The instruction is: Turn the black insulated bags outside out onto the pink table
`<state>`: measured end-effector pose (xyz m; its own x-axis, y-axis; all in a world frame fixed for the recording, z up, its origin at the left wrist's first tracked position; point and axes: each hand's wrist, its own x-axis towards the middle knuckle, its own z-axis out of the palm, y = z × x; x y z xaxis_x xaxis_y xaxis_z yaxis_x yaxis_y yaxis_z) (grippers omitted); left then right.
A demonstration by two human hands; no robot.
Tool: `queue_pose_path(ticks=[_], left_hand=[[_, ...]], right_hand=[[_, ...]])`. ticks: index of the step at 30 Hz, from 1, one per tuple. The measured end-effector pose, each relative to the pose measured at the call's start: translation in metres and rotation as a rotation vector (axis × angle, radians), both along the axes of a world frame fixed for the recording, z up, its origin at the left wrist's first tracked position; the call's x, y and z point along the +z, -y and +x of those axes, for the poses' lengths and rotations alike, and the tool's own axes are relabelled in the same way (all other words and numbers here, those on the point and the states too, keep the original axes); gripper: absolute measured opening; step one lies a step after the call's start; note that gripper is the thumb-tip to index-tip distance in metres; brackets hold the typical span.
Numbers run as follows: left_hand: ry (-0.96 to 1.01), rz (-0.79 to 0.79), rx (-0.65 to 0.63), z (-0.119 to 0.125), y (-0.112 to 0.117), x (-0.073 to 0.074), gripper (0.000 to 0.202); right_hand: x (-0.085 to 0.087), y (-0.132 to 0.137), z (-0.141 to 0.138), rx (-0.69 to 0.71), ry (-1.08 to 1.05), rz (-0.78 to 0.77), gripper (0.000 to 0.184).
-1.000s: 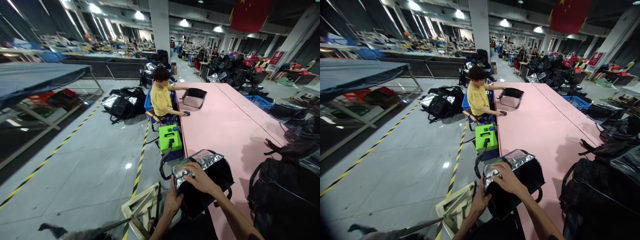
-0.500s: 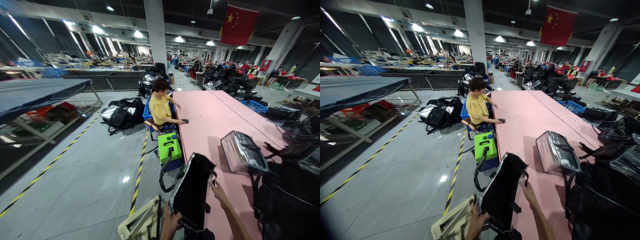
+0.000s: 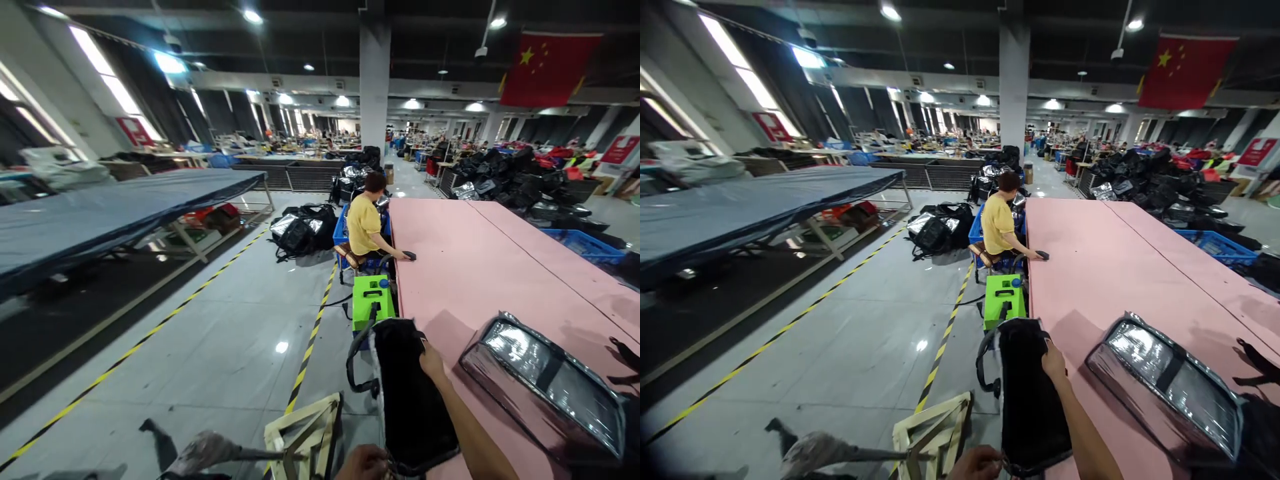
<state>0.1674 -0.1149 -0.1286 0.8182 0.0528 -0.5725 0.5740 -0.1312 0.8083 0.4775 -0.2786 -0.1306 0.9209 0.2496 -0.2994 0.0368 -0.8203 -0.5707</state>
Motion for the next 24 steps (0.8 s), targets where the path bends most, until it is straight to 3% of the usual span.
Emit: queue_pose_path(ticks=[2, 4, 8, 11, 14, 16, 18, 21, 24], left_hand=[[0.151, 0.078, 0.172, -0.003, -0.014, 0.006, 0.069], [0.342, 0.268, 0.417, -0.006, -0.033, 0.021, 0.075], [0.511, 0.729, 0.756, -0.020, -0.069, 0.077, 0.083], [0.499, 0.788, 0.741, -0.042, -0.083, 0.119, 0.082], [0.533, 0.753, 0.797, -0.076, -0.088, 0.145, 0.084], [0.511, 0.761, 0.914, -0.103, -0.084, 0.155, 0.087], [0.457, 0.769, 1.050, -0.130, -0.075, 0.161, 0.083], [0.357, 0.761, 1.244, -0.166, -0.061, 0.159, 0.069], [0.265, 0.721, 1.372, -0.189, -0.062, 0.147, 0.058]], right_hand=[[0.023, -0.021, 0.006, 0.150, 0.054, 0.035, 0.064], [0.055, -0.044, 0.002, 0.347, 0.122, 0.060, 0.059], [0.141, -0.084, -0.040, 0.789, 0.252, 0.223, 0.053], [0.207, -0.104, -0.078, 1.169, 0.288, 0.399, 0.067], [0.252, -0.131, -0.102, 1.381, 0.363, 0.490, 0.074], [0.262, -0.154, -0.118, 1.455, 0.407, 0.483, 0.072], [0.256, -0.172, -0.142, 1.522, 0.430, 0.464, 0.070], [0.226, -0.189, -0.194, 1.627, 0.466, 0.479, 0.075], [0.189, -0.203, -0.245, 1.622, 0.517, 0.525, 0.081]])
